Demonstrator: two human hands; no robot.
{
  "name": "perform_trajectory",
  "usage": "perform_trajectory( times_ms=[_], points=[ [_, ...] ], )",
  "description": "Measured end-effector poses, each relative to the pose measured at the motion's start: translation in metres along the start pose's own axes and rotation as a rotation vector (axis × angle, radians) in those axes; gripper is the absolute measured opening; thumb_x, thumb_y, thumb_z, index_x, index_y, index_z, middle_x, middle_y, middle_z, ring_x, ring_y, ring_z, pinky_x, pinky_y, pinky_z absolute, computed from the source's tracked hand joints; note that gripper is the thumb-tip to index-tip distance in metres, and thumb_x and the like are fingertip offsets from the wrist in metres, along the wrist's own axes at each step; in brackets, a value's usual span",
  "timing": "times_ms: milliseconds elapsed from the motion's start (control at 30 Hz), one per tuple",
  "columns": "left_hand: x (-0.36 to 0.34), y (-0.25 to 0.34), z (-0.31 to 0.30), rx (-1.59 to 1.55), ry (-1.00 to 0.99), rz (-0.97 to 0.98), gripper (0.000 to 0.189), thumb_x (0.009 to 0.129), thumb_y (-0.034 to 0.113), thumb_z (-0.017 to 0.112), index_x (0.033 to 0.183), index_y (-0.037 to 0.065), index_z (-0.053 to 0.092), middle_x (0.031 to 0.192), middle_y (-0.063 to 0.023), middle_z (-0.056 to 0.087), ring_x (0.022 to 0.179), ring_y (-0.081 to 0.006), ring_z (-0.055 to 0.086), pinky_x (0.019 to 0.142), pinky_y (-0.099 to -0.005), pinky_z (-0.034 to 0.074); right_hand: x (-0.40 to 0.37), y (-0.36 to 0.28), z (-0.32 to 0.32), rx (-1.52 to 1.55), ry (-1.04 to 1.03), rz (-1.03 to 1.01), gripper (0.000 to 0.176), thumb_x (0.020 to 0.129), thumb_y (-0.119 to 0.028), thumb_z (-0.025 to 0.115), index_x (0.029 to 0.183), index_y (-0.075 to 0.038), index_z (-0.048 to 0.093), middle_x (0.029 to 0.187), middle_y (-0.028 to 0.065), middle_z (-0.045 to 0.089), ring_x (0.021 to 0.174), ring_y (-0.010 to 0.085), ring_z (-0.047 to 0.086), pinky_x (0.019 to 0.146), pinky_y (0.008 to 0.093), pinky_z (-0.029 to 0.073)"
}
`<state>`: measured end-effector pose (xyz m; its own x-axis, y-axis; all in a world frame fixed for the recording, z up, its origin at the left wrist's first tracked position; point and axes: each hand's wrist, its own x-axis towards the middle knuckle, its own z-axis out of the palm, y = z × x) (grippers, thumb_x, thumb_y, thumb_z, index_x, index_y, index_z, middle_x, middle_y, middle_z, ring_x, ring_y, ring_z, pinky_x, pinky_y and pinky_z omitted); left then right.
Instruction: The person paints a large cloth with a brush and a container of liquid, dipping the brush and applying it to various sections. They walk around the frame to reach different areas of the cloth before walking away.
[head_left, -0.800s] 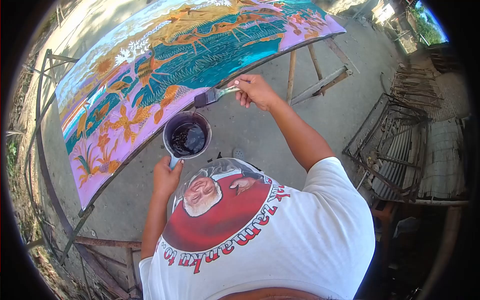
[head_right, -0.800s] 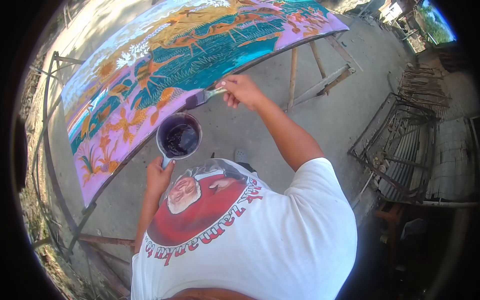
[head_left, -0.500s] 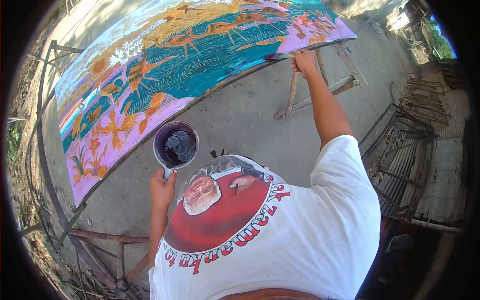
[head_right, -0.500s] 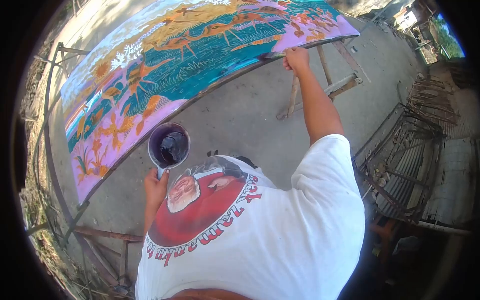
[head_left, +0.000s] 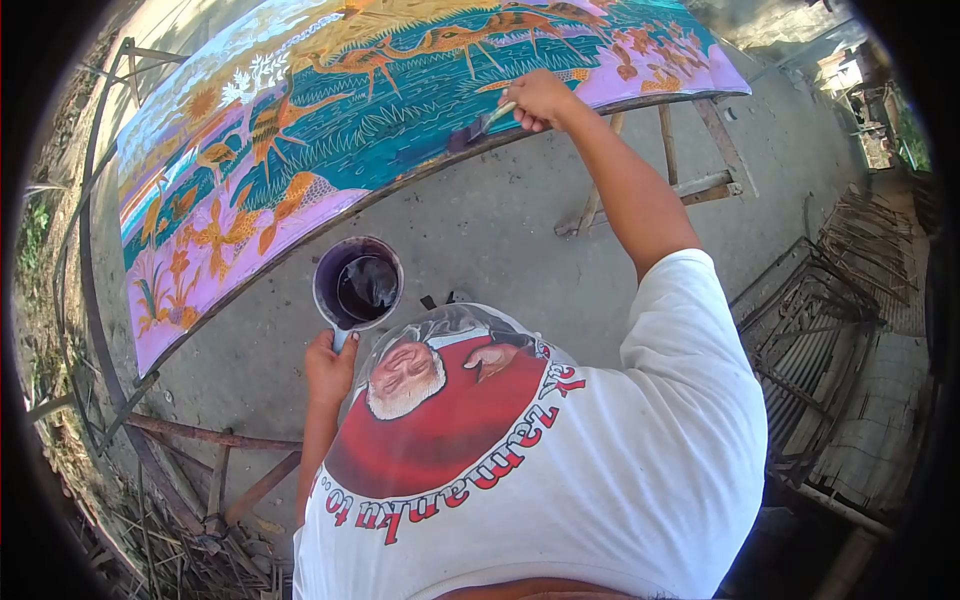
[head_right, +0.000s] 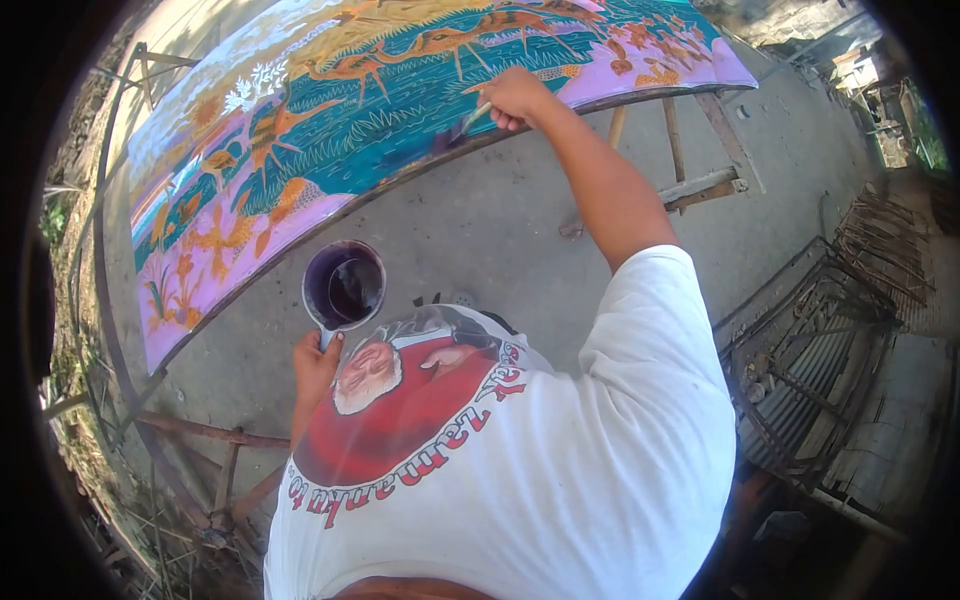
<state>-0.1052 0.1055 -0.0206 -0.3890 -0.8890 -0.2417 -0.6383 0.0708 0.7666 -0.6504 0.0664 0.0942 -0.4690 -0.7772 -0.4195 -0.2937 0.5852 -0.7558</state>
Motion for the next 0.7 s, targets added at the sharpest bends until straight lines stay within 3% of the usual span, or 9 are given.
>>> perform_trajectory(
  times_ms=[100,200,233,300,367,433,567,633,700],
  points=[
    [-0.001,0.003,0.007,-0.052,0.007,0.007,0.037,0.09,0.021,0.075,0.07,0.001,0.051,0.058,-0.0029,0.047,0.058,-0.0098,0.039,0.05,-0.0345,0.034,0.013,-0.003,-0.079,-0.346,0.102,0.009,0.02,0.09,-0.012,0.059,0.092,0.001,0.075,0.069,0.0124,0.067,0.054,0.0201,0.065,0.045,0.0342,0.052],
    [0.002,0.004,0.011,-0.135,0.014,0.05,0.038,0.09,0.021,0.075,0.07,0.001,0.05,0.058,-0.0033,0.047,0.058,-0.0104,0.039,0.05,-0.035,0.035,0.017,-0.017,-0.112,-0.814,0.215,0.018,0.02,0.093,-0.016,0.061,0.093,-0.001,0.074,0.069,0.0145,0.068,0.056,0.0259,0.068,0.048,0.0402,0.056],
    [0.002,0.006,0.009,-0.094,0.001,0.045,0.037,0.09,0.021,0.075,0.07,0.001,0.05,0.058,-0.0036,0.047,0.058,-0.0107,0.039,0.05,-0.0353,0.035,0.014,-0.016,-0.109,-0.814,0.219,0.022,0.02,0.093,-0.016,0.061,0.093,-0.001,0.074,0.069,0.0145,0.068,0.056,0.0259,0.068,0.048,0.0402,0.056],
    [0.003,0.004,0.007,-0.053,-0.015,0.044,0.037,0.09,0.021,0.075,0.07,0.001,0.051,0.059,-0.004,0.047,0.059,-0.0109,0.039,0.05,-0.0355,0.035,0.003,-0.016,-0.085,-1.304,0.244,-0.365,0.016,0.09,-0.015,0.066,0.094,-0.002,0.073,0.08,0.0197,0.072,0.076,0.0365,0.072,0.066,0.048,0.059],
    [0.007,-0.006,0.009,-0.075,0.021,0.039,0.037,0.09,0.021,0.075,0.071,0.001,0.051,0.059,-0.0045,0.047,0.059,-0.0111,0.04,0.051,-0.0356,0.035,-0.027,-0.026,-0.031,-1.188,0.209,-0.482,0.019,0.078,-0.003,0.067,0.095,0.001,0.075,0.092,0.0223,0.074,0.092,0.0395,0.072,0.079,0.0476,0.059],
    [0.012,-0.019,0.012,-0.096,0.033,0.056,0.038,0.09,0.022,0.075,0.07,0.001,0.05,0.058,-0.0047,0.047,0.059,-0.0112,0.04,0.051,-0.0356,0.036,-0.042,-0.04,0.007,-1.243,0.02,-0.509,0.019,0.083,-0.005,0.064,0.098,-0.001,0.075,0.094,0.0225,0.073,0.095,0.0395,0.071,0.079,0.0482,0.058],
    [0.012,-0.01,0.006,-0.093,0.019,0.041,0.04,0.09,0.022,0.075,0.069,0.002,0.048,0.058,-0.0046,0.046,0.058,-0.0112,0.039,0.05,-0.0359,0.035,-0.048,-0.061,0.005,-0.981,0.035,-0.741,0.019,0.091,-0.01,0.061,0.102,-0.001,0.073,0.087,0.0188,0.074,0.084,0.034,0.074,0.07,0.0446,0.06],
    [0.012,-0.013,0.004,-0.089,0.003,0.051,0.04,0.09,0.023,0.075,0.069,0.002,0.048,0.058,-0.0043,0.045,0.058,-0.011,0.039,0.05,-0.036,0.034,-0.053,-0.077,-0.015,-0.546,-0.112,-0.294,0.023,0.098,-0.018,0.058,0.104,-0.001,0.072,0.08,0.014,0.072,0.069,0.0249,0.073,0.059,0.0379,0.06],
    [0.012,-0.015,0.001,-0.091,-0.006,0.063,0.041,0.09,0.023,0.075,0.068,0.002,0.047,0.058,-0.0041,0.045,0.058,-0.0107,0.038,0.05,-0.0362,0.034,-0.017,-0.043,-0.047,-0.577,-0.081,-0.182,0.025,0.101,-0.021,0.056,0.106,-0.002,0.072,0.075,0.0107,0.07,0.059,0.019,0.07,0.051,0.0327,0.058]
  ],
)
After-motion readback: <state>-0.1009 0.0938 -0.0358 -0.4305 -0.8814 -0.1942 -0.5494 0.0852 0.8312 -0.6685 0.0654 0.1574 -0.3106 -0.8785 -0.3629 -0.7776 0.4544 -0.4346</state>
